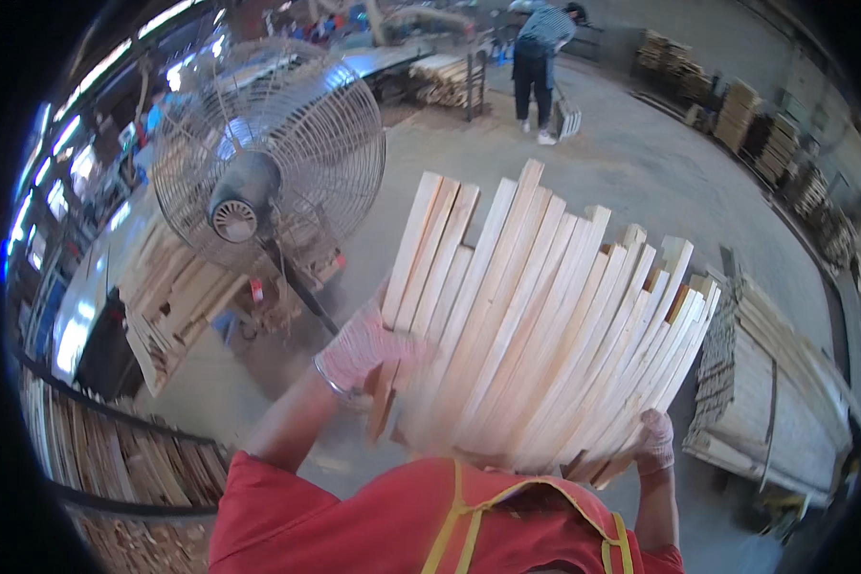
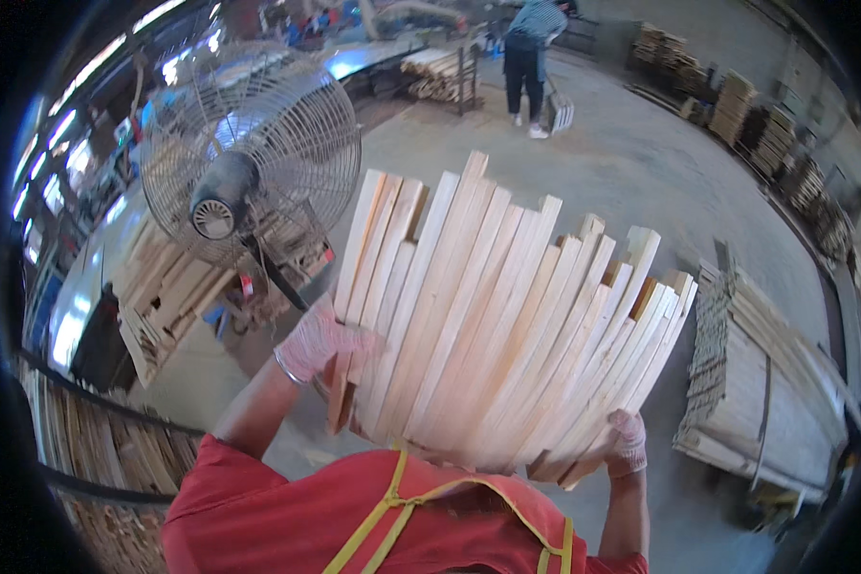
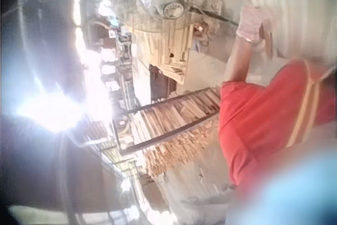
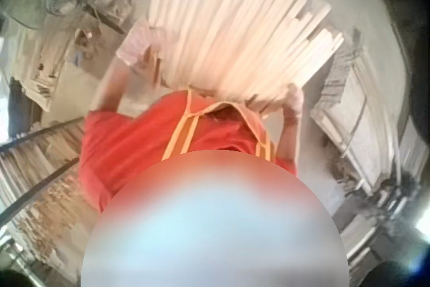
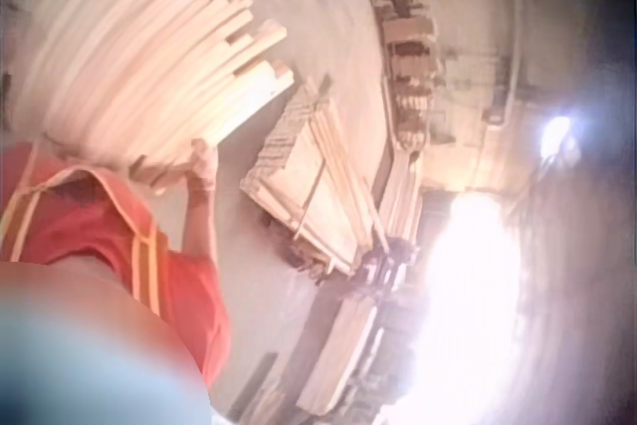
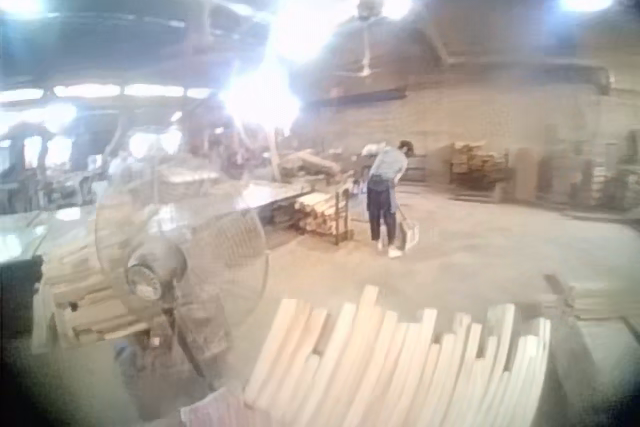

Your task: The person gathers thin wooden planks from a pile and arranges them into a neat stack on a metal workbench. They repeatedly pick up bundles of planks, align them, and place them onto the growing stack, occasionally adjusting the position of the wood to ensure stability.

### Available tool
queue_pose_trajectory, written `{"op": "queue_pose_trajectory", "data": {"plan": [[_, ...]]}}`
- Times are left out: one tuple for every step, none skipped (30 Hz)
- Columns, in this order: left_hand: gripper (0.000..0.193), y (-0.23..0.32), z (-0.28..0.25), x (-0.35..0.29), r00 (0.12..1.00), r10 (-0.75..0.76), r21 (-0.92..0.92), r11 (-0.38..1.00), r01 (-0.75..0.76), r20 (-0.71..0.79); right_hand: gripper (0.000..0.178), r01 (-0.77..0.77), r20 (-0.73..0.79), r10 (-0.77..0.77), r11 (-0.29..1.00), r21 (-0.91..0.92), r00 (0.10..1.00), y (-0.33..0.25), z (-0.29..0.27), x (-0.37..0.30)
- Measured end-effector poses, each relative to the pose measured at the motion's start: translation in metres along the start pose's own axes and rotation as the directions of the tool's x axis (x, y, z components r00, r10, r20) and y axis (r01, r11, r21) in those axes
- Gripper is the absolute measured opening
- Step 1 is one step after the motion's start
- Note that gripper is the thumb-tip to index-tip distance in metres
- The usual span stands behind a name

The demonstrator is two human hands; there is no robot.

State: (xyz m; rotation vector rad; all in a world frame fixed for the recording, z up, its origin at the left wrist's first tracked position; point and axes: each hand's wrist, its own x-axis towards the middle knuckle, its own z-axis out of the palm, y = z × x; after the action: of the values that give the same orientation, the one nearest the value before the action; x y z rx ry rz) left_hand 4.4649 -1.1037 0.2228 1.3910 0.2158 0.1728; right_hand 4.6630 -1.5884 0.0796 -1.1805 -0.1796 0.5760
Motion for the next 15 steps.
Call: {"op": "queue_pose_trajectory", "data": {"plan": [[0.096,0.002,0.002,0.022,0.999,-0.035,-0.023,0.999,0.035,-0.020,0.084,-0.009,-0.004,0.009,0.999,-0.051,1.000,-0.008,-0.022,0.031],[0.097,0.002,0.004,0.052,0.999,0.026,-0.041,0.999,-0.027,-0.023,0.076,-0.027,-0.029,0.026,0.999,-0.023,0.999,0.007,-0.057,0.059],[0.098,-0.001,-0.004,0.060,0.997,0.065,-0.043,0.997,-0.066,-0.034,0.069,-0.070,-0.056,0.071,0.997,0.023,0.996,0.031,-0.096,0.091],[0.099,-0.005,-0.013,0.074,0.988,0.114,-0.034,0.992,-0.118,-0.100,0.072,-0.112,-0.034,0.113,0.993,0.032,0.993,0.020,-0.075,0.129],[0.099,-0.012,-0.024,0.086,0.983,0.107,-0.067,0.991,-0.118,-0.152,0.075,-0.129,-0.009,0.129,0.991,0.036,0.992,-0.011,-0.014,0.153],[0.100,-0.010,-0.028,0.110,0.981,0.093,-0.067,0.992,-0.106,-0.173,0.079,-0.133,-0.005,0.134,0.990,0.039,0.991,-0.035,0.019,0.183],[0.100,-0.005,-0.027,0.137,0.980,0.098,-0.070,0.991,-0.111,-0.171,0.084,-0.092,0.002,0.092,0.996,-0.009,0.996,-0.045,0.013,0.214],[0.100,-0.002,-0.029,0.166,0.981,0.087,-0.071,0.992,-0.101,-0.173,0.089,-0.088,0.000,0.088,0.996,-0.026,0.996,-0.042,-0.008,0.253],[0.100,-0.002,-0.032,0.198,0.980,0.106,-0.050,0.992,-0.115,-0.166,0.095,-0.087,-0.015,0.086,0.995,-0.044,0.996,-0.031,-0.044,0.296],[0.100,-0.004,-0.032,0.226,0.978,0.110,-0.036,0.992,-0.118,-0.176,0.100,-0.105,-0.025,0.103,0.992,-0.068,0.994,-0.032,-0.067,0.335],[0.101,0.000,-0.040,0.256,0.972,0.141,0.003,0.990,-0.143,-0.190,0.102,-0.049,0.009,0.050,0.993,-0.104,0.999,-0.064,-0.015,0.348],[0.104,0.008,-0.051,0.289,0.969,0.150,0.010,0.989,-0.151,-0.197,0.101,-0.031,0.049,0.037,0.994,-0.102,0.998,-0.070,-0.013,0.396],[0.108,0.014,-0.058,0.318,0.974,0.122,-0.001,0.992,-0.124,-0.190,0.101,-0.041,0.056,0.047,0.994,-0.103,0.997,-0.079,-0.014,0.421],[0.111,0.016,-0.061,0.344,0.979,0.094,-0.012,0.995,-0.098,-0.181,0.100,-0.068,0.066,0.071,0.997,-0.049,0.995,-0.088,-0.014,0.442],[0.112,0.012,-0.062,0.366,0.978,0.095,-0.026,0.994,-0.102,-0.187,0.099,-0.103,0.073,0.103,0.995,-0.003,0.992,-0.097,-0.016,0.458]]}}
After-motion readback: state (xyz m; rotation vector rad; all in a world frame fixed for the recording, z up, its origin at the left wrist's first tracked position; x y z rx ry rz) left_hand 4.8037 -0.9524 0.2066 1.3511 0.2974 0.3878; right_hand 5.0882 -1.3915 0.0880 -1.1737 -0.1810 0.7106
